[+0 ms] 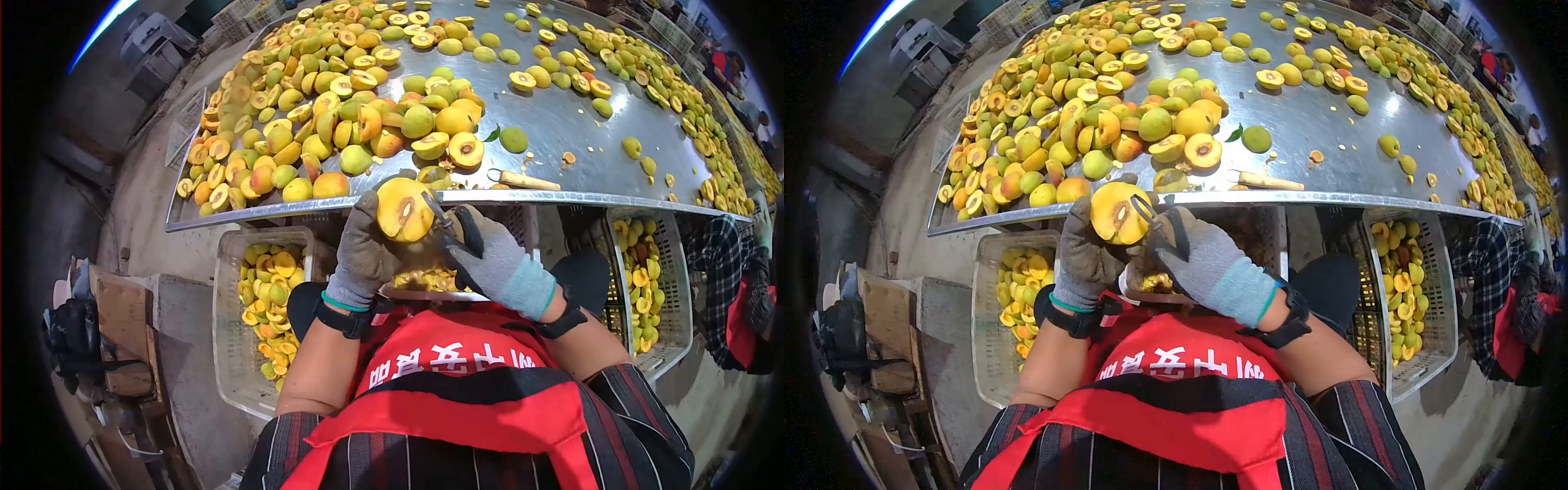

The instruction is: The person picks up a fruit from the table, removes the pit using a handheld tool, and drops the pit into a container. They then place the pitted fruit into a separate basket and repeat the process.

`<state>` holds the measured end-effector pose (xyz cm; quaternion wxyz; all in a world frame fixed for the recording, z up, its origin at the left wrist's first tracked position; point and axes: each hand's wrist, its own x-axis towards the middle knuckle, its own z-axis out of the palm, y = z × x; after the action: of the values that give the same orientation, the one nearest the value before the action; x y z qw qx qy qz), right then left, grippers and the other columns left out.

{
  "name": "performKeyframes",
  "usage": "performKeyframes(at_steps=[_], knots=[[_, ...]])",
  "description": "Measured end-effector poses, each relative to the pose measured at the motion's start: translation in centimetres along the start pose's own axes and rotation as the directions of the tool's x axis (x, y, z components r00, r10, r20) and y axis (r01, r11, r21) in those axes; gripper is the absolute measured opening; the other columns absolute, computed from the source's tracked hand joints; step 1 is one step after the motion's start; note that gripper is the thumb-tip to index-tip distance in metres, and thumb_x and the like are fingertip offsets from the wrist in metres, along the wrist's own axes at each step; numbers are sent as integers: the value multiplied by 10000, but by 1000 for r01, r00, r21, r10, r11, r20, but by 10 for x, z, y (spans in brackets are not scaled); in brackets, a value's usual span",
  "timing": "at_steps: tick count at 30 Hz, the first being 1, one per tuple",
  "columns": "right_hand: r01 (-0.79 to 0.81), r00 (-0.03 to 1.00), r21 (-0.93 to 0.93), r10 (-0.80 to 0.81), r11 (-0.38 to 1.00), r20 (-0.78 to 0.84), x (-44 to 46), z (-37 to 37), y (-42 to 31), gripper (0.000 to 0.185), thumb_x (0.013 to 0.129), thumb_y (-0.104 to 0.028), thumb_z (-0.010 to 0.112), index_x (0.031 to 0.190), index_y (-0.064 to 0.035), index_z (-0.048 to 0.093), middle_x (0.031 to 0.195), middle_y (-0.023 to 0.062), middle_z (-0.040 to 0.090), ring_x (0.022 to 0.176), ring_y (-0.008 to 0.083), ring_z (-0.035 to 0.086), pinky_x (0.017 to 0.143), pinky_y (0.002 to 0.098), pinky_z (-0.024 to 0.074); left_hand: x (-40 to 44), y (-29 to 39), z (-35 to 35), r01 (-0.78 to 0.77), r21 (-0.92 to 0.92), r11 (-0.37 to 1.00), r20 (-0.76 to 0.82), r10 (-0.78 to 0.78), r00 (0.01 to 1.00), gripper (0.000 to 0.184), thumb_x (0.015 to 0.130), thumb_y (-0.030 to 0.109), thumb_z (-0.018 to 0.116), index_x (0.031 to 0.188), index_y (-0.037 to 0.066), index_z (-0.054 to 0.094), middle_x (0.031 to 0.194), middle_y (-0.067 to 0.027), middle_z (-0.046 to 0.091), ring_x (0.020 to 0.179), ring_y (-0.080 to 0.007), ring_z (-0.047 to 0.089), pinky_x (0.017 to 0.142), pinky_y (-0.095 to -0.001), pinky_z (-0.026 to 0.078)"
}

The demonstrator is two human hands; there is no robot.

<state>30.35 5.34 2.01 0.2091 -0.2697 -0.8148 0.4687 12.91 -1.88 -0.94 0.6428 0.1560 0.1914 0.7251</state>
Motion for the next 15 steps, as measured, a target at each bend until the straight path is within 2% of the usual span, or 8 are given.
performKeyframes(at_steps=[2, 5, 7, 8, 10, 11, 13, 15], knots=[[38, 999, -163, -43, 986, -31, 0, 3, 0, 312, 818, -218, 546, 1048, -20, 475, 860, 232, 585, 801, 404, 567, 688, 456, 458, -2, -3, 4, -23, 37, 999, 52, 21, 998, 488, 905, 349, 448, 1264, 24, 389, 1203, -144, 494, 1087, -265, 517, 896, -390, 458], [64, 996, -134, -71, 989, -47, -1, 8, 7, 310, 821, -216, 540, 1042, -10, 471, 837, 232, 586, 799, 400, 568, 687, 461, 455, -3, -7, 19, -103, 217, 971, 28, 99, 995, 501, 911, 386, 439, 1259, 30, 388, 1187, -124, 484, 1086, -230, 505, 898, -362, 454], [45, 997, -133, -53, 990, -60, -2, 12, 10, 300, 825, -215, 532, 1033, -8, 469, 836, 231, 583, 792, 400, 568, 683, 459, 455, -2, -11, 29, -229, 472, 851, 23, 248, 968, 513, 900, 402, 460, 1249, 31, 398, 1169, -115, 486, 1055, -203, 505, 893, -332, 439], [29, 997, -130, -38, 991, -73, -2, 14, 10, 291, 829, -214, 525, 1024, -6, 468, 836, 231, 580, 785, 400, 568, 680, 458, 455, -2, -11, 27, -227, 471, 852, 24, 246, 969, 513, 900, 402, 460, 1249, 31, 398, 1169, -115, 486, 1055, -203, 505, 893, -332, 439], [27, 996, -84, -34, 996, -83, -3, 19, 8, 266, 825, -178, 537, 1015, -6, 464, 814, 215, 576, 767, 389, 566, 667, 430, 453, 0, -12, 18, -338, 729, 595, 142, 351, 925, 533, 885, 416, 489, 1241, 29, 402, 1165, -107, 480, 1034, -179, 495, 879, -311, 425], [28, 995, -36, -31, 999, -92, -3, 21, 6, 245, 821, -141, 549, 1006, -5, 461, 791, 199, 573, 749, 377, 564, 655, 403, 452, 1, -14, 16, -337, 729, 596, 143, 349, 926, 533, 885, 416, 489, 1241, 29, 402, 1165, -107, 480, 1034, -179, 495, 879, -311, 425], [-7, 999, -55, 5, 998, -38, -3, 20, -6, 243, 842, -212, 502, 955, 2, 476, 857, 225, 560, 806, 393, 557, 689, 443, 454, 2, -17, 14, -411, 865, 287, 238, 487, 840, 529, 869, 412, 515, 1215, 23, 425, 1164, -110, 485, 1022, -165, 492, 876, -302, 416], [-158, 984, 257, 130, 953, 123, -5, 24, -4, 234, 852, -217, 487, 919, 7, 491, 860, 224, 552, 812, 385, 555, 692, 435, 456, 0, -19, 19, -426, 872, 242, 252, 524, 813, 499, 867, 396, 516, 1182, 14, 456, 1123, -107, 513, 991, -161, 506, 864, -299, 420]])
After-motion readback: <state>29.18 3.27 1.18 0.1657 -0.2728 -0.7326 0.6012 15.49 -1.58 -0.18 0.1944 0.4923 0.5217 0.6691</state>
